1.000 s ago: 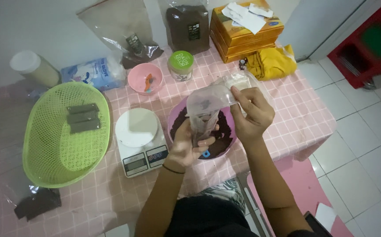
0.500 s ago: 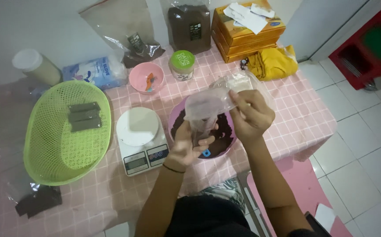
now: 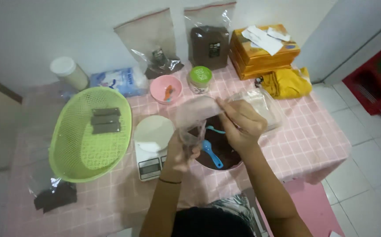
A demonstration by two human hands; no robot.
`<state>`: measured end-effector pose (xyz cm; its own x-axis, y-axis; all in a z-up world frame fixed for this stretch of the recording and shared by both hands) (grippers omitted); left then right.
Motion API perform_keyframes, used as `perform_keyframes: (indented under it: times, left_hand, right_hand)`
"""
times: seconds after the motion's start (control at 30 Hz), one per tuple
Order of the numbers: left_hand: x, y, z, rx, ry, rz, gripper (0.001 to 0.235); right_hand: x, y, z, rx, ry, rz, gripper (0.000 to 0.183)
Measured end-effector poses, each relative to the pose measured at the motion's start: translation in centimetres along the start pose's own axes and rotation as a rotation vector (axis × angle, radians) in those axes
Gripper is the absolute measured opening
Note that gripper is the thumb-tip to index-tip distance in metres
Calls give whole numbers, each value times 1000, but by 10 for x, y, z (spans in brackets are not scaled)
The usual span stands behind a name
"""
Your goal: The person scoops a dark brown powder from a purple bowl using a blue spoon and places it onto a digital scale. They then transfer the powder into a small plastic bag, seal it, and place the bag into a green basket. The person repeats this process multiple times.
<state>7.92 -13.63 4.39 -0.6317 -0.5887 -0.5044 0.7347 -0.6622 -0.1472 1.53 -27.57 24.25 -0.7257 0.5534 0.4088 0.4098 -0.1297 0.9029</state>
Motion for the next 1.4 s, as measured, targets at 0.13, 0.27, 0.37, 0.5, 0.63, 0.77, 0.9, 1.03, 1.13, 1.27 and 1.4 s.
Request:
perform_keyframes:
  times: [0.13,0.27,0.37,0.5,0.63,0.77,0.9,1.03,1.13,1.27,1.4]
  left_hand:
    - [-23,-12,-13,-119,-36,277,46]
    - [-46,-34,-50,-160,-104,524,53]
    - [-57,-37,-100,12,-223,577,55]
    - [-61,-72,-103,-598,-301,490,45]
    - [-77,-86,-88,-558,-348,529,40]
    - [-75,-84,-75,-494,-344,598,36]
    - [-79,-81,-51,-640,-206,687,32]
    - [-75,-86,-46,-867,-96,718,29]
    - [-73,-81,-47,-841,15,867,33]
    - [-75,-82,-2,-630,305,1027,51]
    - [-86,-91,33,-439,677,967,47]
  right_hand:
    - [-27,3,25,46,-109,516,5]
    - [-67,-16,71,218,-25,914,17]
    - [-113,-53,122,483,-170,897,14]
    - [-140,-89,176,869,-819,738,16]
    - [-156,-124,207,970,-856,738,11]
    - [-150,-139,216,1060,-856,648,15]
    - [-111,-116,201,985,-877,566,44]
    - [-36,-80,159,767,-494,801,45]
    - [-6,-99,133,732,-10,1221,36]
    - [2,-129,119,307,879,1656,31]
    - [-36,-161,113,57,1190,1619,30]
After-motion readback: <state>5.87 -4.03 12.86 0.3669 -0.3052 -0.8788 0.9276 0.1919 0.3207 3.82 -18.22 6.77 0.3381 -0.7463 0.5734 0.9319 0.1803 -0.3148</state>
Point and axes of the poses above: each hand's wrist, its own y-axis towards the middle knuckle, its own z-axis out of the palm, x = y × z, the point moved 5 cm from there along y, towards the middle knuckle, and after that the axes turned 9 degrees about z, right-handed, at the moved point
